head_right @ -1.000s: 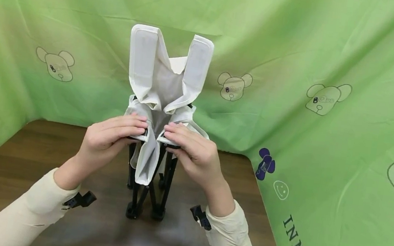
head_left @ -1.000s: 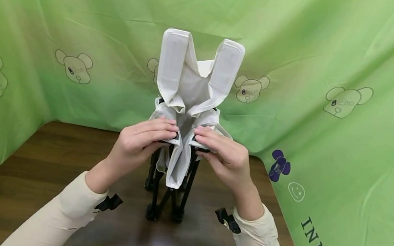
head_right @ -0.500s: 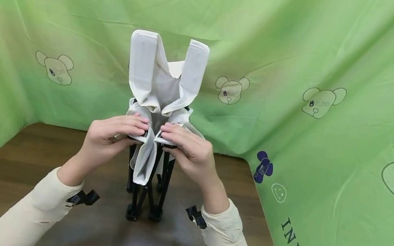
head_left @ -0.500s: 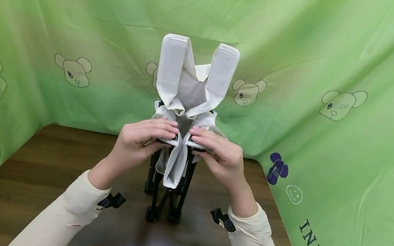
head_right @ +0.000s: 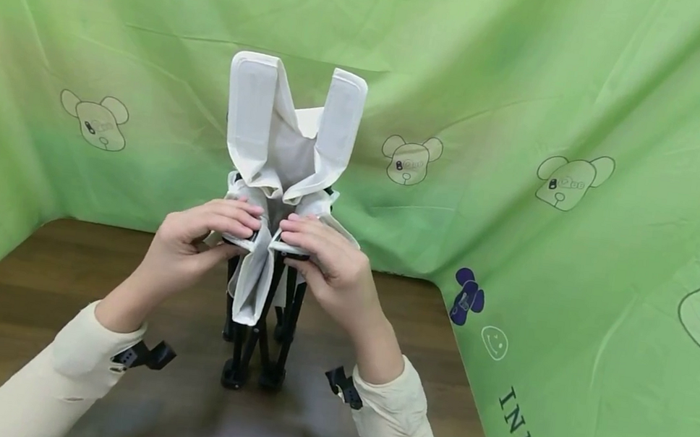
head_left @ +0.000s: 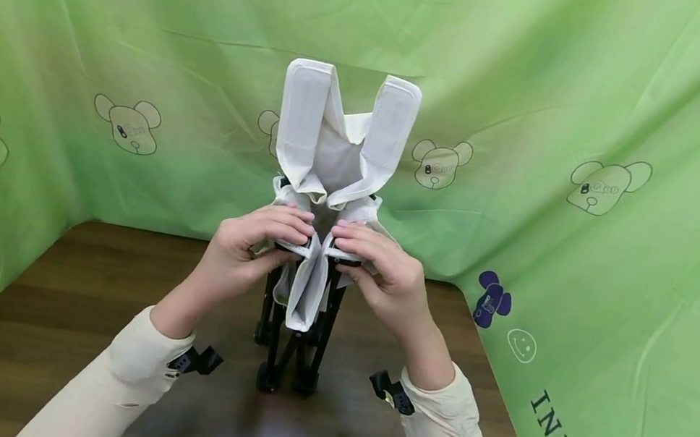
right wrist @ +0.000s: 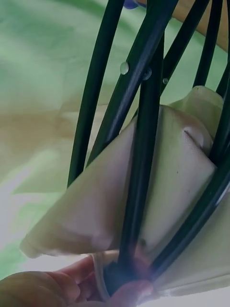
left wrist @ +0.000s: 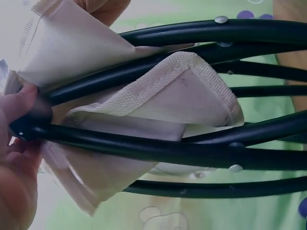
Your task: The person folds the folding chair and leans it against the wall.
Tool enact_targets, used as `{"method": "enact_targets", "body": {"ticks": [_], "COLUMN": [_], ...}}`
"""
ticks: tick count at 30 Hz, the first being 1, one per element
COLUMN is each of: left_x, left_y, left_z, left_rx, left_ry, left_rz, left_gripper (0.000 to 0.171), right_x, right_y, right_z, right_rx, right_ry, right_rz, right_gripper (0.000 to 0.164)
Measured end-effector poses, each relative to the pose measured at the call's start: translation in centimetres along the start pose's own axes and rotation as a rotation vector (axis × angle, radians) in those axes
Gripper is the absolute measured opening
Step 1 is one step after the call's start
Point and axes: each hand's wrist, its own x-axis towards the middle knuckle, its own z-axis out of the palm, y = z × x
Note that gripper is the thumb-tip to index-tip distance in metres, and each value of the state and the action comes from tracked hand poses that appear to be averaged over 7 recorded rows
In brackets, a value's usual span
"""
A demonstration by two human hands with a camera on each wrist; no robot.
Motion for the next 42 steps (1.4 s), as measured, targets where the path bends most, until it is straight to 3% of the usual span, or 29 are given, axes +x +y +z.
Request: {"method": "enact_targets", "body": {"ticks": [9, 12, 16, 20, 24, 30, 33, 37, 42], "left_x": [-0.1, -0.5, -1.5, -3.2, -5.0, -7.6, -8.8, -10.1, -11.5], "left_y": [2.5, 3.2, 3.9, 4.1, 4.0, 3.7, 3.5, 3.4, 3.2], "left_z": [-0.7, -0.9, -1.1, -1.1, -0.9, -0.1, 0.3, 0.9, 1.5], "left_rx": [0.360, 0.410, 0.441, 0.448, 0.436, 0.314, 0.267, 0.226, 0.177], "left_ry": [-0.076, -0.068, -0.004, 0.105, 0.231, 0.378, 0.424, 0.454, 0.468], "left_rz": [0.044, 0.024, -0.036, -0.135, -0.288, -0.523, -0.608, -0.673, -0.757], "left_gripper": [0.039, 0.043, 0.047, 0.051, 0.056, 0.057, 0.053, 0.048, 0.045], "right_x": [0.3, 0.1, -1.1, -2.8, -3.7, -3.6, -3.9, -4.8, -7.4], "right_y": [-2.0, -2.6, -2.9, -2.8, -2.6, -3.8, -4.4, -4.7, -3.2], "right_z": [-0.6, -0.9, -1.3, -1.6, -1.8, -1.7, -1.5, -1.1, -0.7], "right_rx": [-0.293, -0.365, -0.384, -0.368, -0.348, -0.333, -0.317, -0.287, -0.220], "right_ry": [-0.065, -0.027, 0.068, 0.172, 0.241, 0.326, 0.351, 0.357, 0.364], "right_rz": [-0.038, -0.047, 0.020, 0.141, 0.265, 0.419, 0.465, 0.516, 0.627], "right_gripper": [0.034, 0.034, 0.038, 0.042, 0.043, 0.050, 0.048, 0.045, 0.046]}}
